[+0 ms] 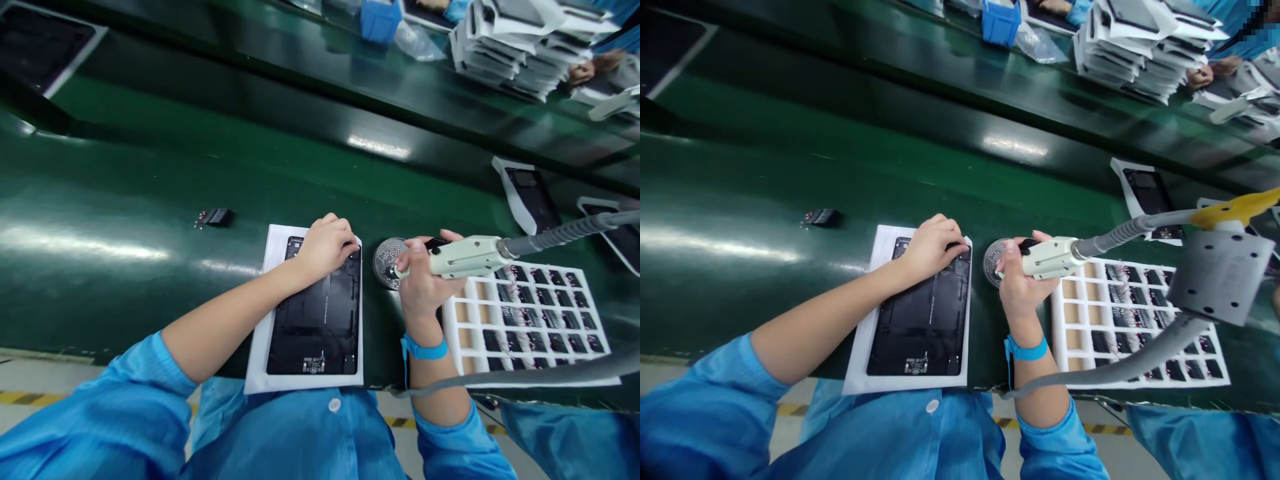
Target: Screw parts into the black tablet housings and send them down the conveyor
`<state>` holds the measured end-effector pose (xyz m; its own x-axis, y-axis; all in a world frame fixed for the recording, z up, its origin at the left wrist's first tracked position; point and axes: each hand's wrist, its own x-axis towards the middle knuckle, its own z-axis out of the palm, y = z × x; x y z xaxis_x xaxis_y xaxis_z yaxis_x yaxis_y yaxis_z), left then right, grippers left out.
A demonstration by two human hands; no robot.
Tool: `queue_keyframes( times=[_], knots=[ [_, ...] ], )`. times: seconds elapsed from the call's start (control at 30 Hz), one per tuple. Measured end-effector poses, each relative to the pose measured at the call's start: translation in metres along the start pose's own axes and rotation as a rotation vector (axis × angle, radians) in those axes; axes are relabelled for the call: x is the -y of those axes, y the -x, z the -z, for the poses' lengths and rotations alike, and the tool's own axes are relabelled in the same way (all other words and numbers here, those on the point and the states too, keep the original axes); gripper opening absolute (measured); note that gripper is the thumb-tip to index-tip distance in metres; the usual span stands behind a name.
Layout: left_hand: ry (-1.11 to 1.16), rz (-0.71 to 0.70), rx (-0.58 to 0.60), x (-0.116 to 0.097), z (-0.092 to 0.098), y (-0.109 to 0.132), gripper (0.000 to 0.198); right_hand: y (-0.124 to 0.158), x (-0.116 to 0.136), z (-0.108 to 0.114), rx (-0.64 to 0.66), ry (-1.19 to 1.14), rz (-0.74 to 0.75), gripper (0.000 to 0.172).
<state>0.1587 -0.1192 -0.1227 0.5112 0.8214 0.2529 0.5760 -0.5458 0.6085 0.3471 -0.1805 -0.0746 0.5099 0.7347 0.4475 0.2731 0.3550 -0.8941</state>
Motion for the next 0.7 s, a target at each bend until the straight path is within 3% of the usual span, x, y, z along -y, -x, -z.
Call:
queue_keyframes(
  times=[0.23,0.4,0.57,0.7],
  knots=[
    [-0.009,0.024,0.016,-0.003,0.000,-0.004,0.013,-0.002,0.012,0.000,0.011,-0.002,0.041,0.041],
    [-0.037,0.040,0.046,-0.007,0.002,-0.007,0.011,-0.015,0.032,-0.021,-0.035,-0.017,0.083,0.043],
    [-0.070,0.059,0.092,-0.013,0.007,-0.008,0.013,-0.015,0.017,-0.050,0.062,-0.140,-0.004,0.044],
    [-0.074,0.057,0.094,-0.015,0.006,-0.009,0.018,-0.011,0.006,-0.055,0.079,-0.130,-0.027,0.042]
  ],
)
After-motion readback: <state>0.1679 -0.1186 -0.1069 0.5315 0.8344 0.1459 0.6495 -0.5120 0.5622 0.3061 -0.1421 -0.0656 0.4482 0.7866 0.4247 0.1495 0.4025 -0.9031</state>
